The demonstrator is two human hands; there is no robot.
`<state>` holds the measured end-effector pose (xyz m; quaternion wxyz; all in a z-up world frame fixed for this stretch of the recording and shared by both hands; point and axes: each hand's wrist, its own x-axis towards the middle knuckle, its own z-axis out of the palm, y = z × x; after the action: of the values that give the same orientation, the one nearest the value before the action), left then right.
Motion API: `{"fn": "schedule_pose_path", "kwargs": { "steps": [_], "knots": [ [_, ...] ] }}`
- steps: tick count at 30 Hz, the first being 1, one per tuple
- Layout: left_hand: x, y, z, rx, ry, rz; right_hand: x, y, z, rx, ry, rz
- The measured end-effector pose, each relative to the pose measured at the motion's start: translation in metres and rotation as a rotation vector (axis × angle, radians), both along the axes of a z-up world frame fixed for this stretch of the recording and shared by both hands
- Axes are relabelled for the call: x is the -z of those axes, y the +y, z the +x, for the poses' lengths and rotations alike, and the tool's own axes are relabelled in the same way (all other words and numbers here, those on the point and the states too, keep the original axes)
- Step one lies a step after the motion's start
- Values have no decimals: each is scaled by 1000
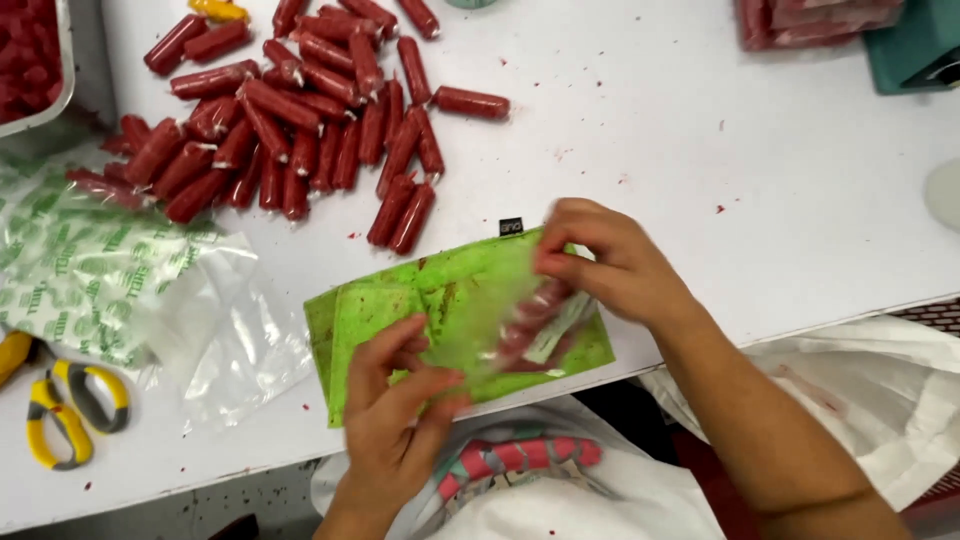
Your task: The person packages meat sticks by placing them into plastic bags, adding a label, and then sealing the bags using a heat sealer.
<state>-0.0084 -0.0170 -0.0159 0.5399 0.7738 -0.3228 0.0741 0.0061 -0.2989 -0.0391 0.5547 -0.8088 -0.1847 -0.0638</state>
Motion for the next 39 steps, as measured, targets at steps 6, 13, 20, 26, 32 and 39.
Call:
{"fn": "schedule_pose_path", "kwargs": {
  "steps": [6, 13, 20, 26, 32, 39],
  "knots": [
    [14, -28, 14, 370, 389, -223, 26, 12, -57, 266, -297, 462],
    [29, -55, 10, 178, 102, -299, 61, -7, -92, 272, -284, 310],
    [20, -54, 2, 205, 106, -278, 17, 2, -91, 402, -419, 35],
    [31, -49, -5, 155, 263, -300, 30, 3, -97, 425, -282, 202],
    [32, -37, -21, 271, 8, 5, 38, 11, -113, 532, -218, 277],
    [9, -39, -17, 159, -183, -122, 42, 13, -123, 525, -270, 201]
  ]
}}
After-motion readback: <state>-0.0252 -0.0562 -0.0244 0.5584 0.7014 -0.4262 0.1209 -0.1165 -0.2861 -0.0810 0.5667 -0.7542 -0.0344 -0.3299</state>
